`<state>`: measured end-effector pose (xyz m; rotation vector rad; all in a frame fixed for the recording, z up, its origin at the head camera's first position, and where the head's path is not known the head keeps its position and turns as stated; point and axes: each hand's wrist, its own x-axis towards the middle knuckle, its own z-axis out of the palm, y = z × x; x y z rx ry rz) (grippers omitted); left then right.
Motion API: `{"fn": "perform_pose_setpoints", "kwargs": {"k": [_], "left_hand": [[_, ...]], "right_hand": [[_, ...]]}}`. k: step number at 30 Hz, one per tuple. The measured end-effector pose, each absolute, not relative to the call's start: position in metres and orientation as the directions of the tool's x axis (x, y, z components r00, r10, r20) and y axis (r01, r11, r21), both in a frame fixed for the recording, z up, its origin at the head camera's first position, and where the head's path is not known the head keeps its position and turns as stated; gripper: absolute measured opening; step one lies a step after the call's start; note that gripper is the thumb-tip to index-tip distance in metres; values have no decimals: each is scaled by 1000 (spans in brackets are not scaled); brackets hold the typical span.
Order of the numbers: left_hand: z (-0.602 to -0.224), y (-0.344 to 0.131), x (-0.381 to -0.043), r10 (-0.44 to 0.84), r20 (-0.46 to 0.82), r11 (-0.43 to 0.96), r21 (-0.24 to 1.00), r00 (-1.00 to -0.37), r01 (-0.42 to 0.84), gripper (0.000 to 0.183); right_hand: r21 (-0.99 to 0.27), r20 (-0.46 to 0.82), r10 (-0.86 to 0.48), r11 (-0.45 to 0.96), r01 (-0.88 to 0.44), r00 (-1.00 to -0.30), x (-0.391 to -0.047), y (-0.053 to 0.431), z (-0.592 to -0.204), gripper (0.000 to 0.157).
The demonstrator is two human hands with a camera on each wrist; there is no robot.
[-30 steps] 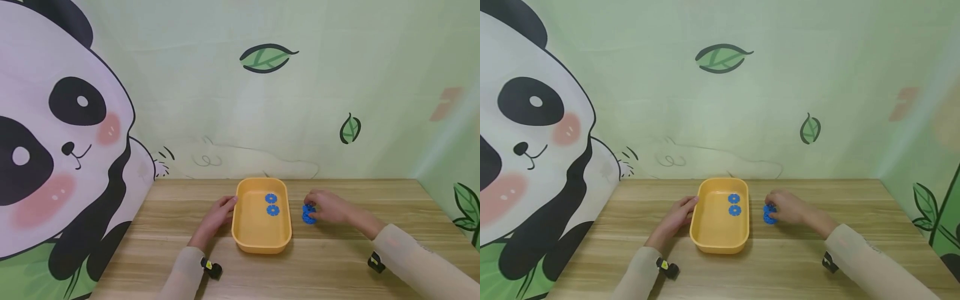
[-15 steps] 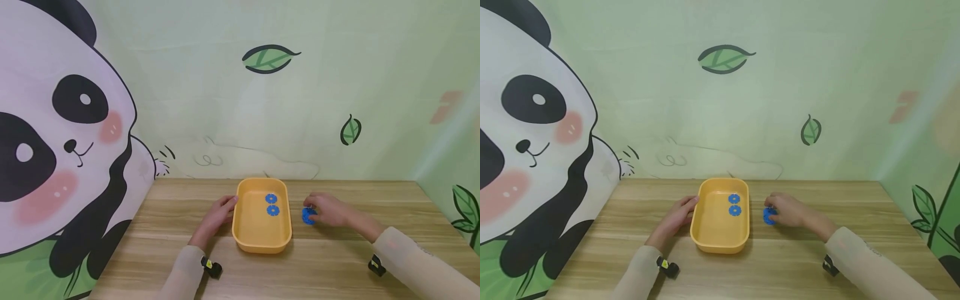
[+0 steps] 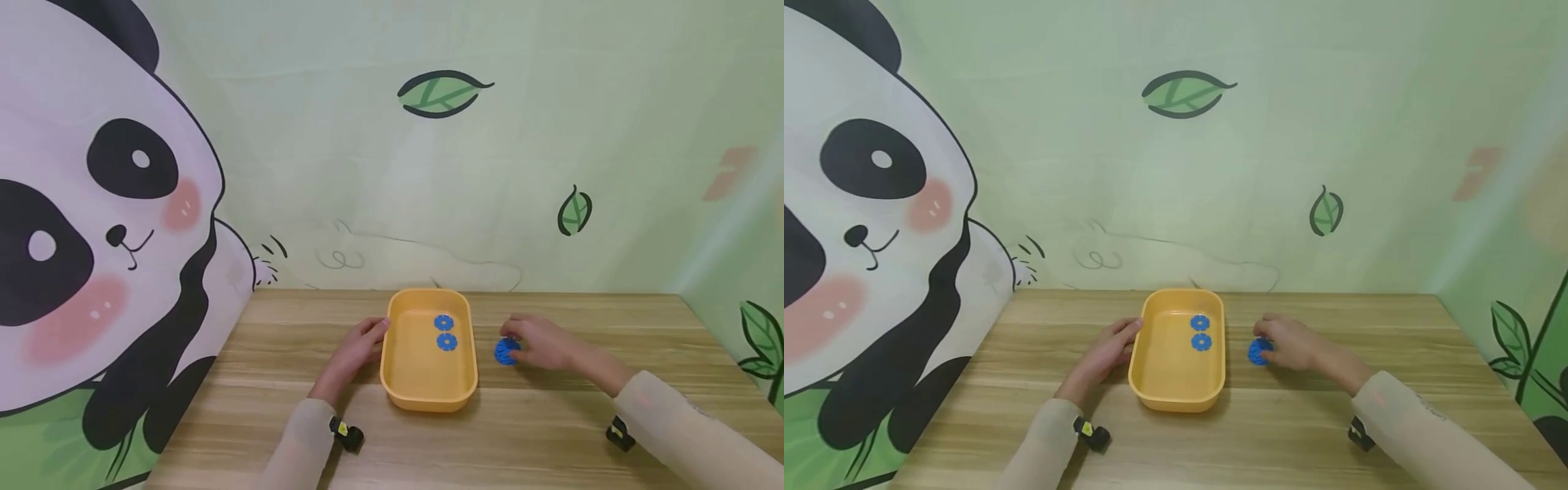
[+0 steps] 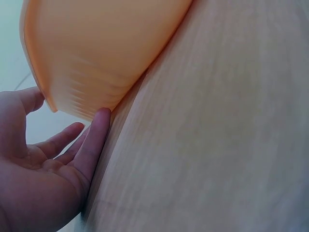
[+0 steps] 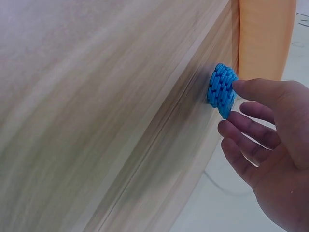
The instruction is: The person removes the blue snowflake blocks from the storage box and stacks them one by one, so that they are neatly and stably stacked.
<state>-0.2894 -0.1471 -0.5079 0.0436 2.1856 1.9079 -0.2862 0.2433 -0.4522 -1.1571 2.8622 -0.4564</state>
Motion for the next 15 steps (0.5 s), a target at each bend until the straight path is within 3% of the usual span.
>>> {"fn": "perform_pose_setpoints", "kwargs": {"k": [9,15], "left_hand": [[-506,-148,-289,183,-164,146,980,-969,-138,65],[-505,-148,-289,188,-161,138,981,-969,-136,63]], "right_hand": [[-273,-9,-672,714,-645,-740,-286,244,-450,52],[-248,-64,-675,724,-643,-735,-290,238,-451,54]]}}
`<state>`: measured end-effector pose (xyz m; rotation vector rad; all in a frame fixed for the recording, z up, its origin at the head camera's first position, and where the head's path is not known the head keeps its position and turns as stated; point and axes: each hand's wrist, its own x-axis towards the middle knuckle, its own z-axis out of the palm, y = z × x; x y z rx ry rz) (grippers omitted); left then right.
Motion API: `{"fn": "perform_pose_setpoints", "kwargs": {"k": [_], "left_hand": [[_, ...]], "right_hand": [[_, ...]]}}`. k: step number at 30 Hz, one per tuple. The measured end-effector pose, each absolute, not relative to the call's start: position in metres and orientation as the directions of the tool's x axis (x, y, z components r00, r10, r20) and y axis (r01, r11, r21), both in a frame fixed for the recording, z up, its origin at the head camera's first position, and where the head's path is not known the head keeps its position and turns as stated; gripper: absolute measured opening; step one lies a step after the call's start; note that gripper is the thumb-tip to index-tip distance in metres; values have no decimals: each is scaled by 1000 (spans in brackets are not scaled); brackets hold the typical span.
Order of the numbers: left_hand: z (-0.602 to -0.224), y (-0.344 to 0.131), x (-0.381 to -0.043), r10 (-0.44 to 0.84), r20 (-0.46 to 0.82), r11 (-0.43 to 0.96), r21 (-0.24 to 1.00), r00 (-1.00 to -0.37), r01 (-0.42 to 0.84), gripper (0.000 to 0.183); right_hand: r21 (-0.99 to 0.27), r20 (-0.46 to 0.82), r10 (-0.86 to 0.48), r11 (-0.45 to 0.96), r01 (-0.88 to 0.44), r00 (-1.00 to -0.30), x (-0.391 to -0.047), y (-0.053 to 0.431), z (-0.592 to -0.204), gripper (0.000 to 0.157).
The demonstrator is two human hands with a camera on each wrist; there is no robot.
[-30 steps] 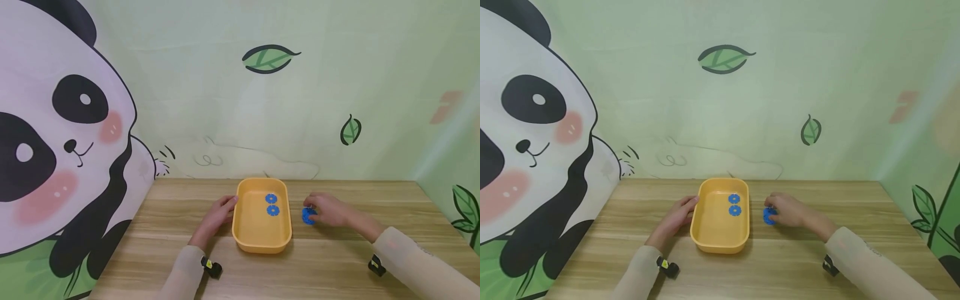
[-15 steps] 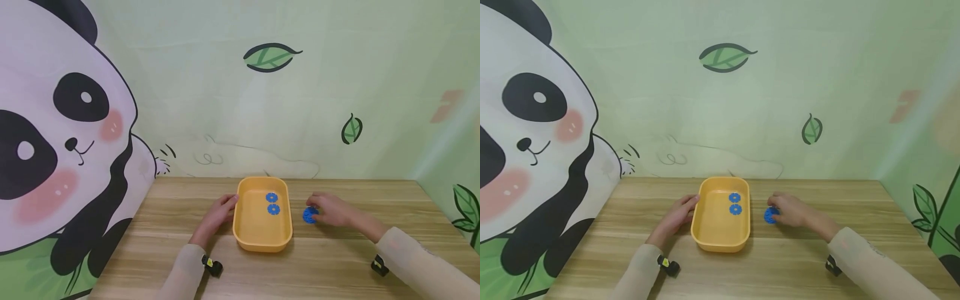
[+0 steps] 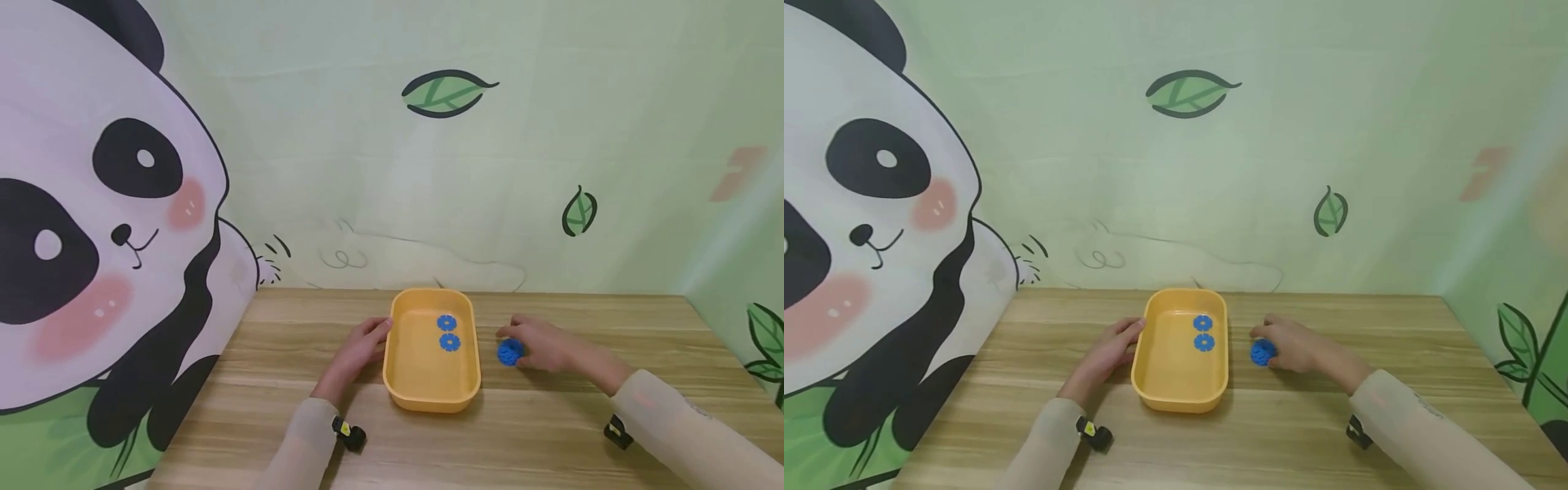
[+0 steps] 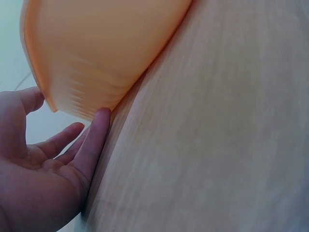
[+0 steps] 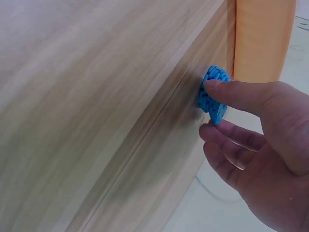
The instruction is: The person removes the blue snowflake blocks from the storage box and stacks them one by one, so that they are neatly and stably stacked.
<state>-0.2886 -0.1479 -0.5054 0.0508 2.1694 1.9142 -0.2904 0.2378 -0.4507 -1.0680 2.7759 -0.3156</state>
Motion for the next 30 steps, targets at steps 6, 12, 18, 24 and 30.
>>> {"fn": "perform_pose_setpoints", "kwargs": {"k": [6,12,18,24,30], "left_hand": [[-504,-147,-287,192,-169,130,981,-967,-145,62],[-504,-147,-286,190,-165,132,981,-968,-141,63],[-505,-147,-287,189,-154,139,982,-970,-129,63],[-505,-147,-288,183,-162,141,981,-970,-137,61],[-505,-147,-288,182,-163,148,979,-970,-137,62]], "right_hand": [[-249,-95,-683,720,-647,-724,-289,234,-448,49],[-250,-101,-702,704,-665,-705,-288,229,-445,45],[-254,-108,-699,707,-660,-707,-289,227,-446,42],[-237,-89,-710,697,-677,-699,-292,226,-448,38],[-242,-81,-709,696,-676,-701,-294,227,-451,36]]}}
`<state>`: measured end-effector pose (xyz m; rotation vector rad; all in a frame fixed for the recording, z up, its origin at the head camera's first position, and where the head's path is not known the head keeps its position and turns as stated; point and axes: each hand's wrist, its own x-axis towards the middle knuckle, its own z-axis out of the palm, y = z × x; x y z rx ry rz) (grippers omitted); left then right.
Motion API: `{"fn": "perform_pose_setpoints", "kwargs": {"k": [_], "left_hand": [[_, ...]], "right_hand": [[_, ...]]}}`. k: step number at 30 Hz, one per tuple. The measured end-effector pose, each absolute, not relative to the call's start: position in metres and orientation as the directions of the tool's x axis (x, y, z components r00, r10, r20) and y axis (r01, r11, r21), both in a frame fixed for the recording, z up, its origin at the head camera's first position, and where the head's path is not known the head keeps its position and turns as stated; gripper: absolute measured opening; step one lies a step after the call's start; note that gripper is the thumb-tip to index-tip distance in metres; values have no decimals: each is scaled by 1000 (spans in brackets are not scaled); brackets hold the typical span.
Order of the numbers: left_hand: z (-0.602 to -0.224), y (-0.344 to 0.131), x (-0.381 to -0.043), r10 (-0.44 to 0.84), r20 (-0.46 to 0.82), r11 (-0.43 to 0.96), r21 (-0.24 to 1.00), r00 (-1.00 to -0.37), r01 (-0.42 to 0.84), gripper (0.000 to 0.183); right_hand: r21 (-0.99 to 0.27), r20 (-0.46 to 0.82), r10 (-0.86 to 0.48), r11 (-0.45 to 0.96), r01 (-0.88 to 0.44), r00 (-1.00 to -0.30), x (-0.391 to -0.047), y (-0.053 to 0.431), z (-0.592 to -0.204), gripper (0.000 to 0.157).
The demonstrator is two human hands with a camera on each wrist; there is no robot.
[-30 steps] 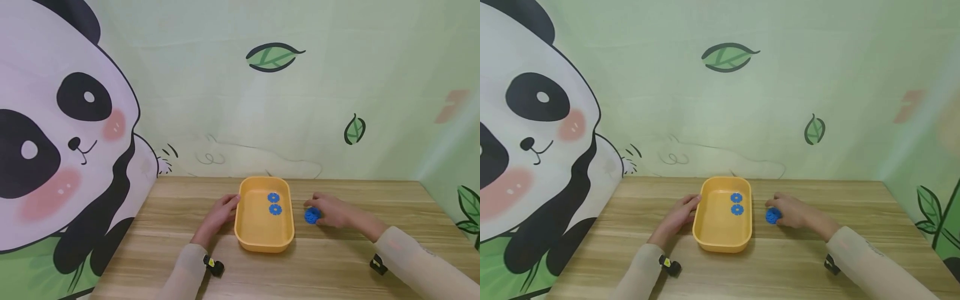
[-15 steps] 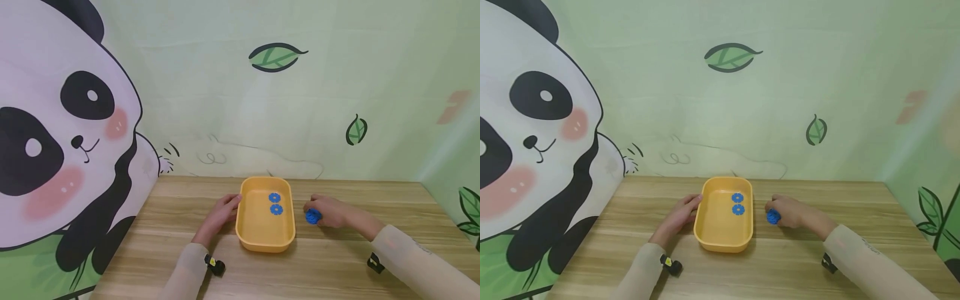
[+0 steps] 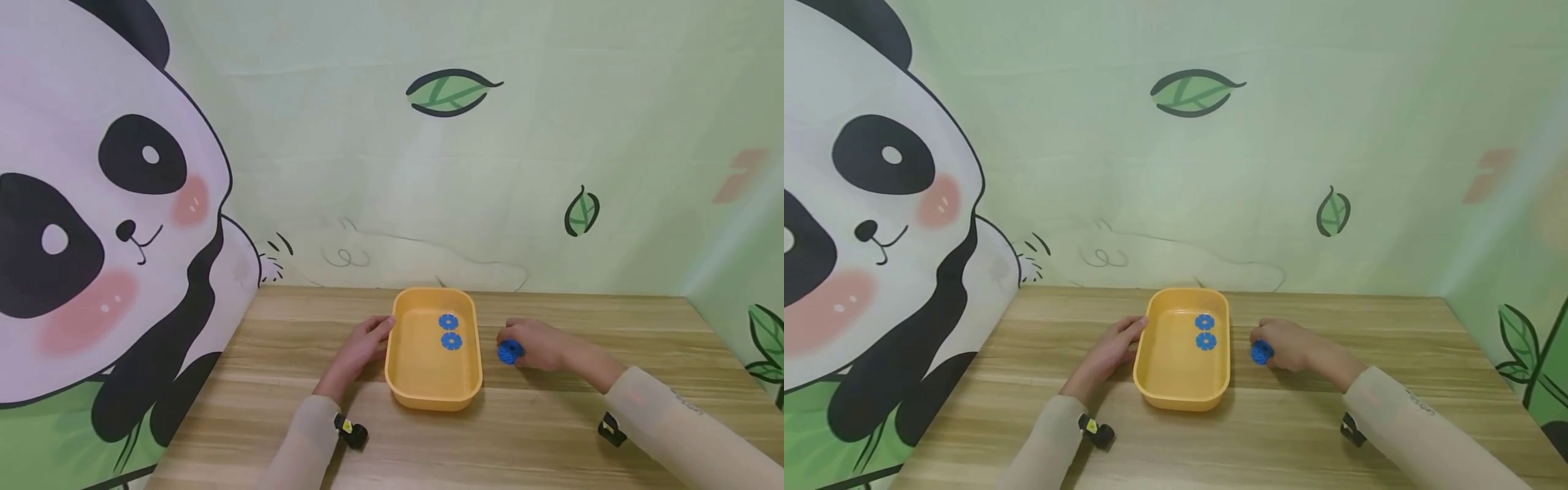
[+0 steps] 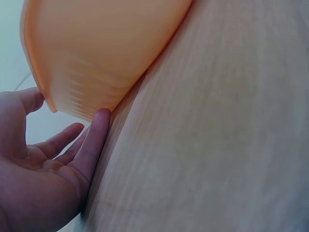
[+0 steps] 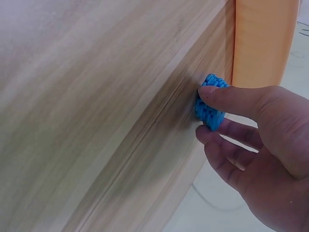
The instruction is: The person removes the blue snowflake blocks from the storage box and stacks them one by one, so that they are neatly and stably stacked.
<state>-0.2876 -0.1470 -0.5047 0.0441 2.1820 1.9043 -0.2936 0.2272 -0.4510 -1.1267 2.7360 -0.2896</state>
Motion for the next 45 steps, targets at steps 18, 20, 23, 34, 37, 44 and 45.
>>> {"fn": "perform_pose_setpoints", "kwargs": {"k": [18,20,23,34,37,44,45], "left_hand": [[-505,-145,-289,185,-161,144,980,-969,-135,64],[-505,-145,-289,185,-163,148,979,-969,-137,63],[-505,-146,-289,186,-167,154,978,-968,-139,62],[-504,-149,-290,166,-156,132,982,-974,-135,63],[-505,-150,-289,165,-146,129,984,-975,-125,63],[-505,-149,-288,181,-149,141,982,-972,-124,62],[-505,-148,-288,179,-154,145,981,-972,-128,62]], "right_hand": [[-248,-91,-687,717,-652,-721,-293,227,-442,38],[-253,-105,-676,728,-637,-730,-293,227,-440,41],[-284,-116,-647,749,-599,-754,-292,229,-432,46],[-315,93,-642,706,-634,-761,-299,201,-379,37],[-311,96,-660,691,-652,-745,-302,182,-379,36],[-334,91,-705,644,-689,-703,-312,148,-404,32],[-338,81,-713,637,-692,-696,-313,144,-409,31]]}}
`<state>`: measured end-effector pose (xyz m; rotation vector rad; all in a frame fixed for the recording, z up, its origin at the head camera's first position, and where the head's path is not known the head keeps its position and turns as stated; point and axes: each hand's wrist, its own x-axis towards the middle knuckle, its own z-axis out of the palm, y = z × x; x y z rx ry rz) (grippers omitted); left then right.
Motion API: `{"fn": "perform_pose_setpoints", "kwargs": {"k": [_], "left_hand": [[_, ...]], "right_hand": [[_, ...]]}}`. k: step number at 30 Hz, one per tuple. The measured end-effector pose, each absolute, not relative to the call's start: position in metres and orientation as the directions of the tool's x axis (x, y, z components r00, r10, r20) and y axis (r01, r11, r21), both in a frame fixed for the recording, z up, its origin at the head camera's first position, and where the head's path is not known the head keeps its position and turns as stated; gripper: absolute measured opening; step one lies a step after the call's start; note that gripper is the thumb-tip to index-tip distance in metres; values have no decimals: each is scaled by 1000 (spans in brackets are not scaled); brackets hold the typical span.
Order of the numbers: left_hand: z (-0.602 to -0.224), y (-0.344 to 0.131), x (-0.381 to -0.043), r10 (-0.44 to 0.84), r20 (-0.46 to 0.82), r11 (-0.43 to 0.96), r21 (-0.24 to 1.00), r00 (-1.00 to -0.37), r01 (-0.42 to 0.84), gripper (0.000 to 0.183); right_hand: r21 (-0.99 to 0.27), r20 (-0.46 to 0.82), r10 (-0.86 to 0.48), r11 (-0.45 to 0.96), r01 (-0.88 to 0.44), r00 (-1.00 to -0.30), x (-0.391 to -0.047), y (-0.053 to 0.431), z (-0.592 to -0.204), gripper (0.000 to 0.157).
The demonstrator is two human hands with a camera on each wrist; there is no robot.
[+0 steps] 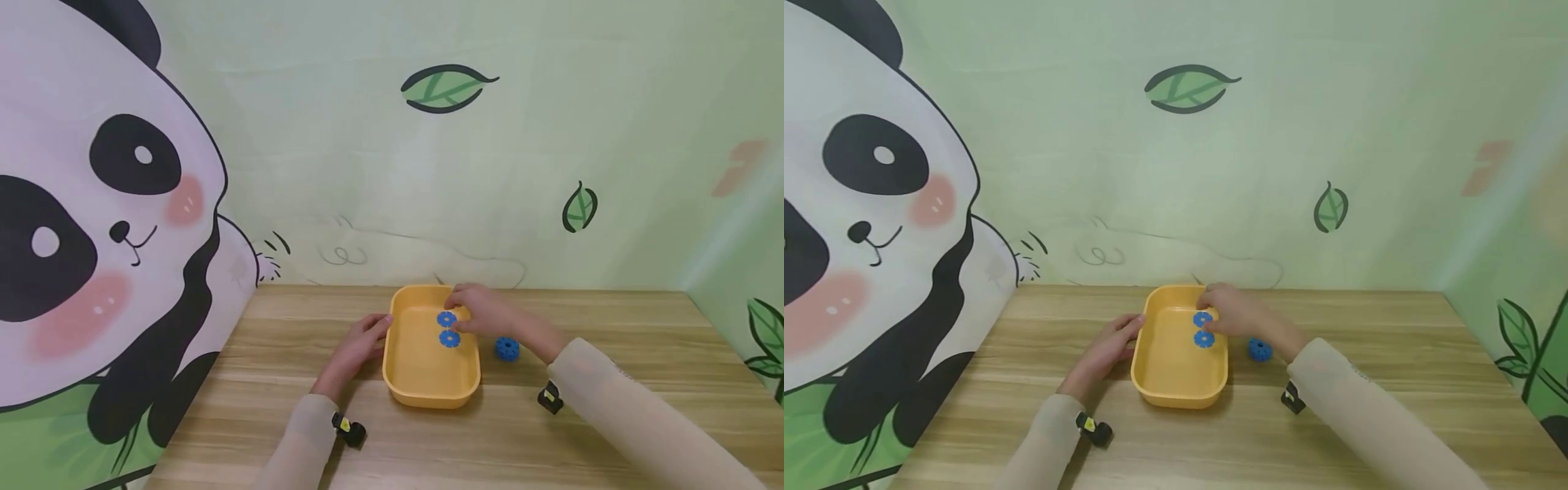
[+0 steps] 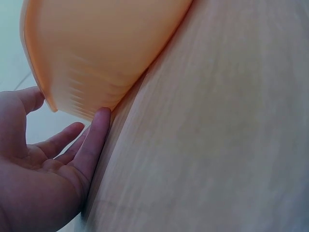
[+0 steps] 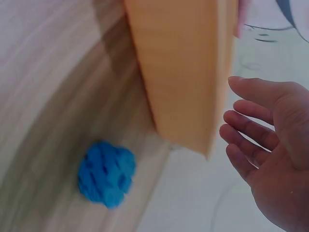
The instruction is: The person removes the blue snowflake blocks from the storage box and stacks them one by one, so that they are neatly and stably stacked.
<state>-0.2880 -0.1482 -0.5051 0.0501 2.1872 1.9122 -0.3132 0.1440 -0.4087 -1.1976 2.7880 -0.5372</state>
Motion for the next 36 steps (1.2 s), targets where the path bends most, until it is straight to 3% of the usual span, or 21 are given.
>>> {"fn": "perform_pose_setpoints", "kwargs": {"k": [4,16,24,36], "left_hand": [[-505,-147,-288,182,-153,148,981,-971,-127,62],[-506,-143,-289,191,-157,152,980,-969,-128,63],[-508,-142,-291,197,-155,122,984,-968,-133,60],[-507,-147,-290,185,-166,125,982,-969,-144,62]], "right_hand": [[-322,40,-742,624,-712,-669,-318,132,-424,31],[-254,-58,-734,666,-701,-676,-327,127,-442,26],[-205,-27,-769,629,-750,-639,-326,126,-446,20],[-146,-27,-739,669,-729,-673,-324,119,-445,21]]}}
